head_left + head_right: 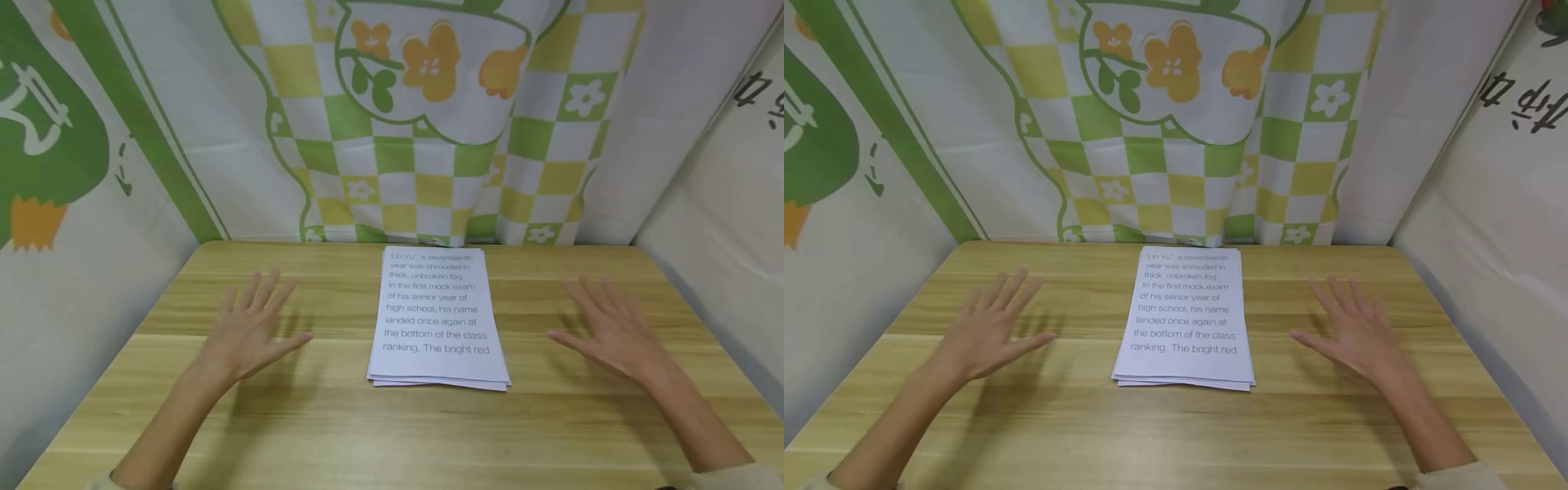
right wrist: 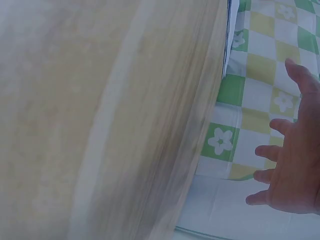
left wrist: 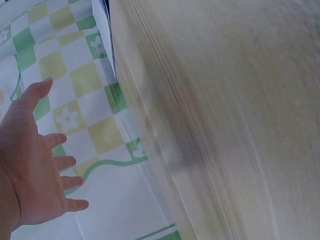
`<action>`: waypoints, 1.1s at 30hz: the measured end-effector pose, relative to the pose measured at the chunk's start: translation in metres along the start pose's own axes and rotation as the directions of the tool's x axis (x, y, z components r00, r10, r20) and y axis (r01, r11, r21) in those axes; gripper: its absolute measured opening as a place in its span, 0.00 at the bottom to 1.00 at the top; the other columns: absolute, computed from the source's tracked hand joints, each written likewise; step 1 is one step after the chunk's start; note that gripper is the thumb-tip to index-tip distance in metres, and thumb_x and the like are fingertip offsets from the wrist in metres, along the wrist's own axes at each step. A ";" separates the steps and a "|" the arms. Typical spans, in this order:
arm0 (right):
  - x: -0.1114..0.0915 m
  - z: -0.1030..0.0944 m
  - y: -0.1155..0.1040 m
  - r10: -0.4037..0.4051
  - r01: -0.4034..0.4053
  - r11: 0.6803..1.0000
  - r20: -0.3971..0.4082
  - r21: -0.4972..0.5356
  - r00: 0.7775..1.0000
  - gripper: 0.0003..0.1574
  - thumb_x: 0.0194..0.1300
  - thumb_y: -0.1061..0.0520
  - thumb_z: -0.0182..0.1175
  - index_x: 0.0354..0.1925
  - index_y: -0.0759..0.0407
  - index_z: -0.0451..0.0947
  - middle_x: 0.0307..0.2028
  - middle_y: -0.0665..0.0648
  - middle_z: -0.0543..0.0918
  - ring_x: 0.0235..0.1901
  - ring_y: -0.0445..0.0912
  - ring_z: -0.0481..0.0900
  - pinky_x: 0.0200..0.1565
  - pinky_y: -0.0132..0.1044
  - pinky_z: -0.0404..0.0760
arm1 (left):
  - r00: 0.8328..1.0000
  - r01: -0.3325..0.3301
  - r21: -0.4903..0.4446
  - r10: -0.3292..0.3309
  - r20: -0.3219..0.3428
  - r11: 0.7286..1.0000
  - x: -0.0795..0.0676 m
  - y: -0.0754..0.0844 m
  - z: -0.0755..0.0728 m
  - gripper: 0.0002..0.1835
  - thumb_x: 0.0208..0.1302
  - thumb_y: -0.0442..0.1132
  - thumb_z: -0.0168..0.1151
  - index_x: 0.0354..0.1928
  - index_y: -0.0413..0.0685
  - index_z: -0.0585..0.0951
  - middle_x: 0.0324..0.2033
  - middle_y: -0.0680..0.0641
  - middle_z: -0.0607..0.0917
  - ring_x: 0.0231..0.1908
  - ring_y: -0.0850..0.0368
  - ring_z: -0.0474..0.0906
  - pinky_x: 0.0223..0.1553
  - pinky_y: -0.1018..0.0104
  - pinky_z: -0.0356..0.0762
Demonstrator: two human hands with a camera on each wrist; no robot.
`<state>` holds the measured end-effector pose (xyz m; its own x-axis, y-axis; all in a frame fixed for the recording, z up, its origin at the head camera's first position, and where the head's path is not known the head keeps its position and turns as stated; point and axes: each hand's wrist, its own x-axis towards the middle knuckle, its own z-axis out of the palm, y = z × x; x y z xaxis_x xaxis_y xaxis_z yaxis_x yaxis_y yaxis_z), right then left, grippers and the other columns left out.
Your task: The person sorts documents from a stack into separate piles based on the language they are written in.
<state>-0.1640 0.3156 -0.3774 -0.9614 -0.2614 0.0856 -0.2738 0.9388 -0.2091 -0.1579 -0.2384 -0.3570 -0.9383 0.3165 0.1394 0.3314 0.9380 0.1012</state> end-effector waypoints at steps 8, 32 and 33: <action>0.015 -0.002 -0.003 -0.093 0.104 0.987 -0.092 0.123 0.991 0.49 0.68 0.45 0.69 0.72 0.72 0.64 0.68 0.83 0.64 0.67 0.79 0.61 0.65 0.79 0.63 | 0.994 -0.108 -0.222 0.111 -0.001 0.969 0.013 0.010 0.002 0.37 0.79 0.46 0.57 0.77 0.29 0.58 0.75 0.24 0.59 0.73 0.23 0.55 0.72 0.27 0.57; 0.067 0.006 -0.040 0.031 -0.145 0.624 0.160 0.768 0.987 0.26 0.72 0.67 0.61 0.60 0.86 0.70 0.44 0.75 0.87 0.39 0.51 0.91 0.42 0.48 0.92 | 0.976 0.169 -0.763 0.001 0.218 0.624 0.072 0.049 0.019 0.28 0.80 0.41 0.53 0.71 0.26 0.67 0.66 0.28 0.75 0.64 0.31 0.75 0.67 0.42 0.77; 0.069 0.008 -0.042 0.032 -0.152 0.614 0.168 0.774 0.985 0.26 0.72 0.67 0.61 0.60 0.86 0.70 0.44 0.75 0.87 0.39 0.51 0.91 0.42 0.48 0.92 | 0.973 0.187 -0.780 -0.001 0.232 0.597 0.074 0.050 0.020 0.28 0.80 0.41 0.52 0.71 0.26 0.67 0.66 0.27 0.75 0.64 0.31 0.75 0.66 0.43 0.77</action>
<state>-0.2189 0.2568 -0.3702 -0.9605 -0.2648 -0.0858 -0.0421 0.4426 -0.8957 -0.2123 -0.1651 -0.3614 -0.9361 0.3393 -0.0927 0.0999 0.5093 0.8548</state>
